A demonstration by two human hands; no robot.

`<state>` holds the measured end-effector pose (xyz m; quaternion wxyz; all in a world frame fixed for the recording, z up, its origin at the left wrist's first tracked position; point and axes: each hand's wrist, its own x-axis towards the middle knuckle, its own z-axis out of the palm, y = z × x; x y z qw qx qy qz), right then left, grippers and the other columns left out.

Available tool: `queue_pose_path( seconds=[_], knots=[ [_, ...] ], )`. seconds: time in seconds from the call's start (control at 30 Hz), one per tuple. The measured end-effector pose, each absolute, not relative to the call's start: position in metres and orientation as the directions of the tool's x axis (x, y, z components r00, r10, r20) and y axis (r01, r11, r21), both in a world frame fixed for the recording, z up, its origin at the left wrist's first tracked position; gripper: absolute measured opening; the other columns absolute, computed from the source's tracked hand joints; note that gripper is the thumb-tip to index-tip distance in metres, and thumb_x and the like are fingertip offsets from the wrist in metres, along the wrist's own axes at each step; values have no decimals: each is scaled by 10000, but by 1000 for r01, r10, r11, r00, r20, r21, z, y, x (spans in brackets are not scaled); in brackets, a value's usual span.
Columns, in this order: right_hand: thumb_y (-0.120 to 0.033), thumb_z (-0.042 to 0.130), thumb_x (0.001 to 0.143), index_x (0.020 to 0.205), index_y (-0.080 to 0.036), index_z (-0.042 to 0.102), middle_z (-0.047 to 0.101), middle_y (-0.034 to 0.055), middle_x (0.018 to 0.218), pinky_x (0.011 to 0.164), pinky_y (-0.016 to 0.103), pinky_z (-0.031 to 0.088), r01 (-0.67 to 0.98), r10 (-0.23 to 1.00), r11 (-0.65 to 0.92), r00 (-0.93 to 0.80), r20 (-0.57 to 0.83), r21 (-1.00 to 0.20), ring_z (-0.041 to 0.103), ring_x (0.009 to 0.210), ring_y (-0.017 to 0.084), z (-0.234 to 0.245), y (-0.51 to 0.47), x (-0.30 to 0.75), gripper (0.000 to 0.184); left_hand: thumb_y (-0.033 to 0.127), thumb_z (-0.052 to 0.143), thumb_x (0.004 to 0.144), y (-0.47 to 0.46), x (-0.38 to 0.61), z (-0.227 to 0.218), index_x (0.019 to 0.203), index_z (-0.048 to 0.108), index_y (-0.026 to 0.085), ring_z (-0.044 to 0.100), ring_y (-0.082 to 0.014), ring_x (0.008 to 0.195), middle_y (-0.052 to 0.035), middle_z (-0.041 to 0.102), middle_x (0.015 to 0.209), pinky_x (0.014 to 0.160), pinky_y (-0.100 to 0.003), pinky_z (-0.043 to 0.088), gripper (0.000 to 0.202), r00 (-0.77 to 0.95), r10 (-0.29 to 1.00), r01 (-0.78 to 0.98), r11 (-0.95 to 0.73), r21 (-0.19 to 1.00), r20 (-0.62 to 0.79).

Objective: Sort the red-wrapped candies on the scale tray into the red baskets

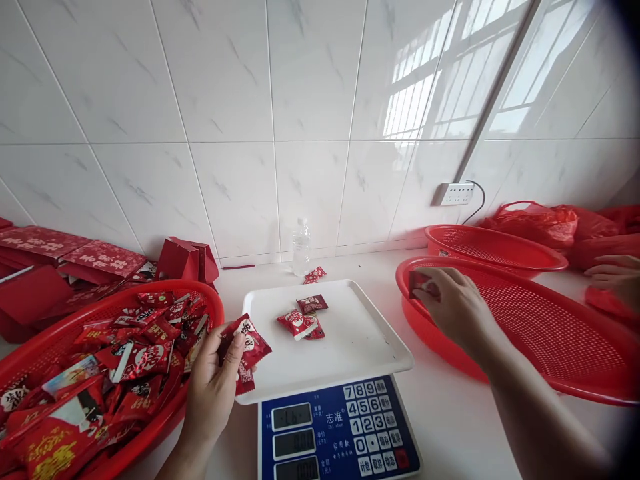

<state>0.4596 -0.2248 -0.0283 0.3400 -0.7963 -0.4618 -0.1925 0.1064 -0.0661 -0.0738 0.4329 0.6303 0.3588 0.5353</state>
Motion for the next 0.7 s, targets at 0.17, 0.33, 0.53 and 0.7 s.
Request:
queue_pose_path(
  seconds=[0.17,0.33,0.53,0.7],
  knots=[
    [-369,517,838,1067,-164,676,608,262,1173,946,687,383,817,599,-480,570,562,-318,485,1217,513,-47,-242,490,346,525,654,852,-68,106,-75,1067,696,192,654,-226,888,-69,701,960,768,-295,534,399,208,918,-25,-339,941,336],
    [-482,450,933,1343,-200,543,449,198,1467,1008,730,341,890,764,-365,454,459,-273,306,1402,461,-50,-216,450,505,541,670,829,-67,107,-75,1047,705,193,653,-224,878,-63,702,942,766,-290,529,412,197,924,-17,-332,943,329],
    [-571,669,830,1424,-398,482,288,52,1609,1120,576,330,959,984,94,-48,172,-268,199,1479,360,-37,-158,359,646,553,698,791,-68,108,-71,1006,725,188,663,-235,858,-67,719,904,756,-299,538,424,148,913,-23,-381,924,380],
    [-620,633,839,1452,-351,470,394,122,1546,1080,669,292,932,973,230,-222,58,-280,287,1426,429,-31,-123,339,689,555,718,768,-69,109,-70,994,728,186,670,-246,871,-76,724,923,760,-313,549,433,127,915,-19,-384,923,383]
  ],
)
